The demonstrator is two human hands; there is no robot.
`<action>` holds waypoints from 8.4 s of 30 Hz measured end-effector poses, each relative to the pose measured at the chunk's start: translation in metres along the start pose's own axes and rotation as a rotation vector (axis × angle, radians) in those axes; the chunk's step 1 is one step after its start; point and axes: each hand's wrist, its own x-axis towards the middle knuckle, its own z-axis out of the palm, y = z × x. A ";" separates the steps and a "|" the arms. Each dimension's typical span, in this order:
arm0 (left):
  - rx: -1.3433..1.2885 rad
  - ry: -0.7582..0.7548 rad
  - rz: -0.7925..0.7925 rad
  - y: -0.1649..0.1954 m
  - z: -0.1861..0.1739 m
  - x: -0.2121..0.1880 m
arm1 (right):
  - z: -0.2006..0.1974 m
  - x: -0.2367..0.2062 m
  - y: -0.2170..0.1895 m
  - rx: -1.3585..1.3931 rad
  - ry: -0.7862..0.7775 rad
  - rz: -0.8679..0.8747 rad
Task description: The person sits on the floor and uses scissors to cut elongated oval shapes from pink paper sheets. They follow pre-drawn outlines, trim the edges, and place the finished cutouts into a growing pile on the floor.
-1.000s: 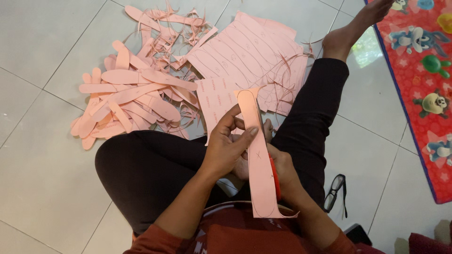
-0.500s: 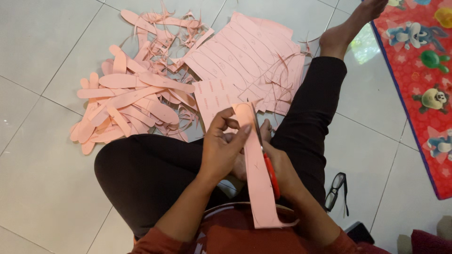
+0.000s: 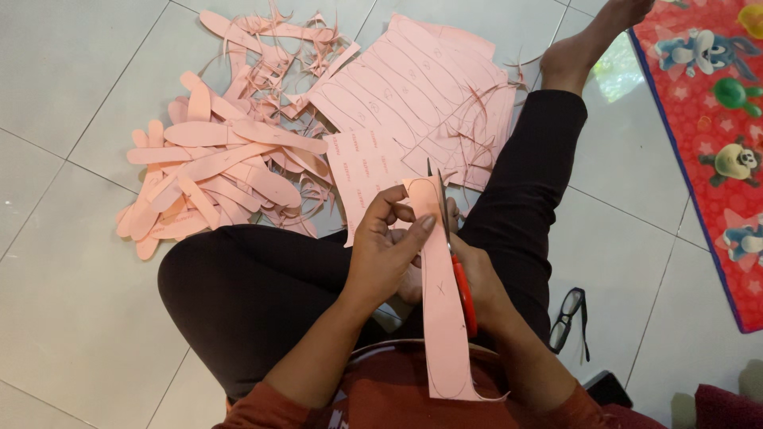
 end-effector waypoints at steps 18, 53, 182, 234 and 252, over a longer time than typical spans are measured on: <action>0.114 0.010 0.030 0.012 -0.009 0.007 | -0.003 0.002 0.005 -0.199 0.037 0.128; 0.347 -0.159 -0.076 0.024 -0.035 0.019 | -0.015 0.004 -0.002 -0.112 -0.082 0.227; 0.098 -0.087 -0.036 0.028 -0.025 0.027 | -0.010 0.002 0.016 -0.016 -0.140 0.115; 0.282 -0.009 -0.002 0.022 -0.027 0.027 | -0.003 0.003 0.017 -0.117 -0.098 0.252; 0.261 -0.014 -0.011 0.021 -0.019 0.021 | -0.002 0.003 0.013 -0.218 -0.094 0.165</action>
